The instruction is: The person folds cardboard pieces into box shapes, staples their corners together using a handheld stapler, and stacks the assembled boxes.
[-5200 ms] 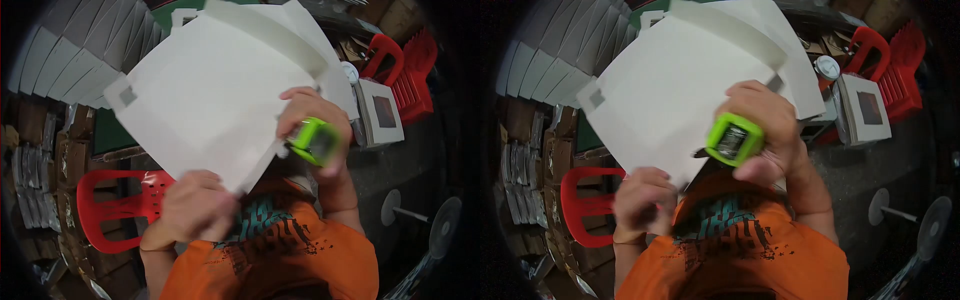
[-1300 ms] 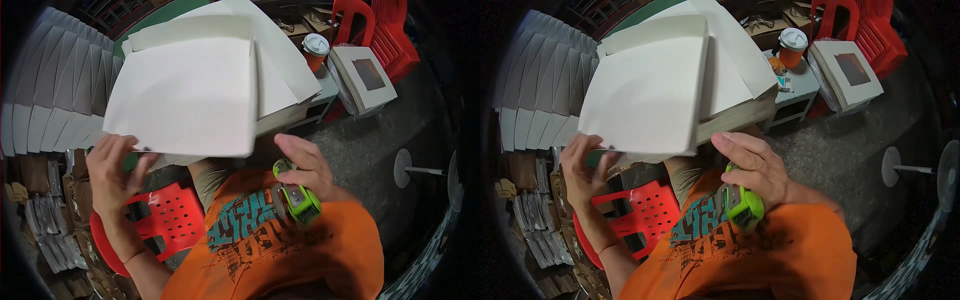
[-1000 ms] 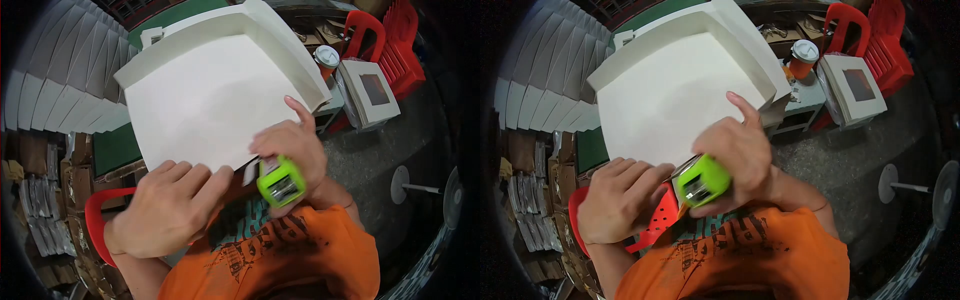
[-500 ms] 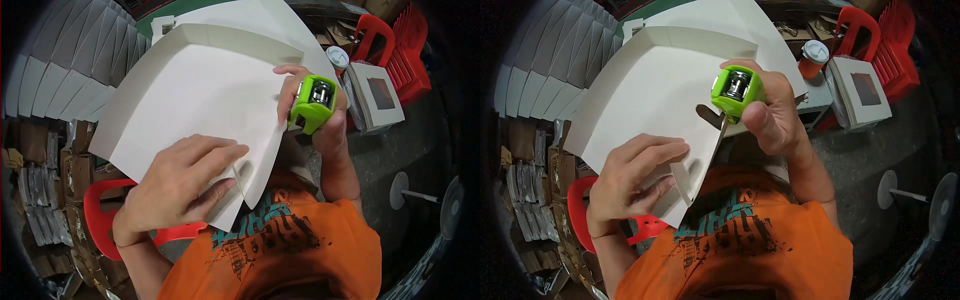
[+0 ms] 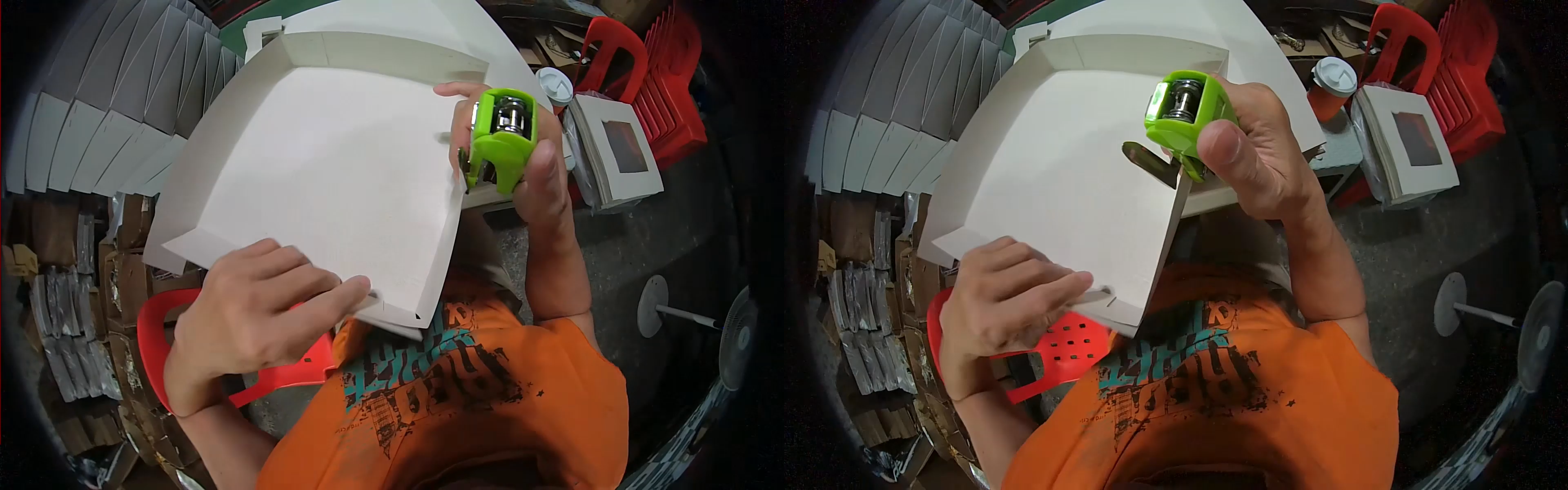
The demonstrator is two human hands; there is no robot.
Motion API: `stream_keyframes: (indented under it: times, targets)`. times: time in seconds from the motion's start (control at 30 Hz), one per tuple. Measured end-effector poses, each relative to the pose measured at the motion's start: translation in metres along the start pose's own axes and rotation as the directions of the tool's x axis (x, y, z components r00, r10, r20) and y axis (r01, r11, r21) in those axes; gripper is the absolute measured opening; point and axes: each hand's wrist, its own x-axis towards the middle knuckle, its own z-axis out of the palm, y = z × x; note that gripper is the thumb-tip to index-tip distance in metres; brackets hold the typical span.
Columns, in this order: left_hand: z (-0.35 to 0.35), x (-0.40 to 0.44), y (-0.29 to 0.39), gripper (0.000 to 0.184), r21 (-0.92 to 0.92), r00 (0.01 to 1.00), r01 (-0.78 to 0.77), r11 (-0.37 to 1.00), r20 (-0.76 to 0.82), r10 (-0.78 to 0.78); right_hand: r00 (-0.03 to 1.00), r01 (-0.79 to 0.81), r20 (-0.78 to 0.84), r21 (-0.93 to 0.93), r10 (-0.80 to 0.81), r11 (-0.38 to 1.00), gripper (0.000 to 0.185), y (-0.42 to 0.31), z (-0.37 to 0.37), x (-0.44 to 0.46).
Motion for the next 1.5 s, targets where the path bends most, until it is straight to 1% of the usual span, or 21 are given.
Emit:
stream_keyframes:
  times: [0.1, 0.13, 0.2, 0.27, 0.33, 0.43, 0.53, 0.63, 0.73, 0.83, 0.87, 1.07, 1.17, 1.2, 1.27, 1.33, 1.37, 1.43, 1.47, 1.5]
  targets:
    - [-0.013, 0.023, -0.010, 0.038, -0.156, 0.981, 0.028, 0.987, 0.196, 0.003, 1.000, 0.006, 0.017, -0.021, -0.006, 1.000, 0.079, 0.002, -0.003, 0.002]
    - [-0.018, 0.031, -0.010, 0.041, -0.236, 0.969, 0.104, 0.966, 0.242, -0.045, 1.000, 0.020, -0.007, -0.046, -0.020, 0.999, 0.080, 0.003, -0.004, 0.001]
    - [-0.027, 0.041, -0.006, 0.040, -0.243, 0.948, 0.193, 0.950, 0.298, -0.117, 0.995, 0.059, -0.071, -0.113, -0.067, 0.992, 0.083, 0.006, -0.006, 0.002]
    - [-0.032, 0.051, -0.001, 0.039, -0.247, 0.924, 0.273, 0.930, 0.337, -0.182, 0.991, -0.038, -0.135, -0.218, 0.009, 0.975, 0.091, -0.007, -0.003, 0.004]
    - [-0.033, 0.063, 0.005, 0.036, -0.250, 0.904, 0.337, 0.908, 0.357, -0.237, 0.962, -0.089, -0.260, 0.006, 0.087, 0.996, 0.091, -0.012, 0.005, -0.012]
    - [-0.025, 0.077, 0.001, 0.019, -0.313, 0.918, 0.356, 0.880, 0.294, -0.267, 0.936, -0.059, -0.329, 0.200, 0.124, 0.978, 0.090, -0.018, 0.018, -0.036]
    - [-0.010, 0.094, -0.007, 0.005, -0.337, 0.911, 0.402, 0.851, 0.238, -0.336, 0.907, -0.094, -0.382, 0.227, 0.177, 0.969, 0.091, -0.022, 0.036, -0.067]
    - [0.012, 0.101, -0.019, 0.012, -0.383, 0.950, 0.310, 0.870, 0.085, -0.301, 0.898, -0.204, -0.373, 0.123, 0.236, 0.971, 0.091, -0.032, 0.042, -0.082]
    - [0.018, 0.104, -0.020, 0.013, -0.401, 0.926, 0.374, 0.836, 0.102, -0.365, 0.918, -0.232, -0.316, 0.067, 0.241, 0.971, 0.085, -0.037, 0.040, -0.087]
    - [0.025, 0.100, -0.020, 0.015, -0.457, 0.928, 0.345, 0.820, 0.036, -0.371, 0.920, -0.215, -0.320, 0.072, 0.226, 0.974, 0.085, -0.035, 0.045, -0.089]
    - [0.025, 0.099, -0.021, 0.015, -0.450, 0.931, 0.339, 0.826, 0.032, -0.365, 0.925, -0.204, -0.319, 0.033, 0.204, 0.978, 0.086, -0.034, 0.046, -0.088]
    - [0.025, 0.102, -0.022, 0.017, -0.433, 0.940, 0.306, 0.848, -0.001, -0.340, 0.928, -0.225, -0.311, -0.021, 0.207, 0.974, 0.086, -0.038, 0.044, -0.084]
    - [0.028, 0.109, -0.018, 0.019, -0.451, 0.935, 0.315, 0.835, -0.002, -0.354, 0.877, -0.264, -0.422, -0.027, 0.228, 0.964, 0.093, -0.044, 0.032, -0.071]
    - [0.029, 0.114, -0.017, 0.019, -0.462, 0.934, 0.318, 0.828, 0.001, -0.358, 0.853, -0.150, -0.505, 0.013, 0.136, 0.989, 0.094, -0.043, 0.029, -0.061]
    - [0.033, 0.122, -0.015, 0.020, -0.474, 0.934, 0.314, 0.822, -0.002, -0.358, 0.762, 0.096, -0.646, 0.030, -0.054, 0.995, 0.096, -0.041, 0.024, -0.041]
    - [0.040, 0.128, -0.015, 0.021, -0.478, 0.938, 0.302, 0.825, -0.005, -0.346, 0.729, 0.234, -0.655, -0.035, -0.199, 0.972, 0.101, -0.030, 0.016, -0.030]
    - [0.042, 0.130, -0.014, 0.021, -0.483, 0.938, 0.298, 0.823, -0.013, -0.347, 0.751, 0.146, -0.622, -0.168, -0.220, 0.975, 0.102, -0.027, 0.013, -0.027]
    - [0.044, 0.131, -0.013, 0.021, -0.489, 0.935, 0.296, 0.821, -0.029, -0.354, 0.791, -0.010, -0.552, -0.439, -0.261, 0.898, 0.105, -0.021, 0.009, -0.020]
    - [0.044, 0.131, -0.014, 0.021, -0.479, 0.937, 0.287, 0.829, -0.039, -0.347, 0.806, -0.073, -0.543, -0.488, -0.237, 0.869, 0.104, -0.020, 0.013, -0.018]
    - [0.045, 0.131, -0.014, 0.021, -0.472, 0.939, 0.280, 0.836, -0.048, -0.341, 0.816, -0.092, -0.533, -0.503, -0.225, 0.860, 0.102, -0.018, 0.015, -0.017]
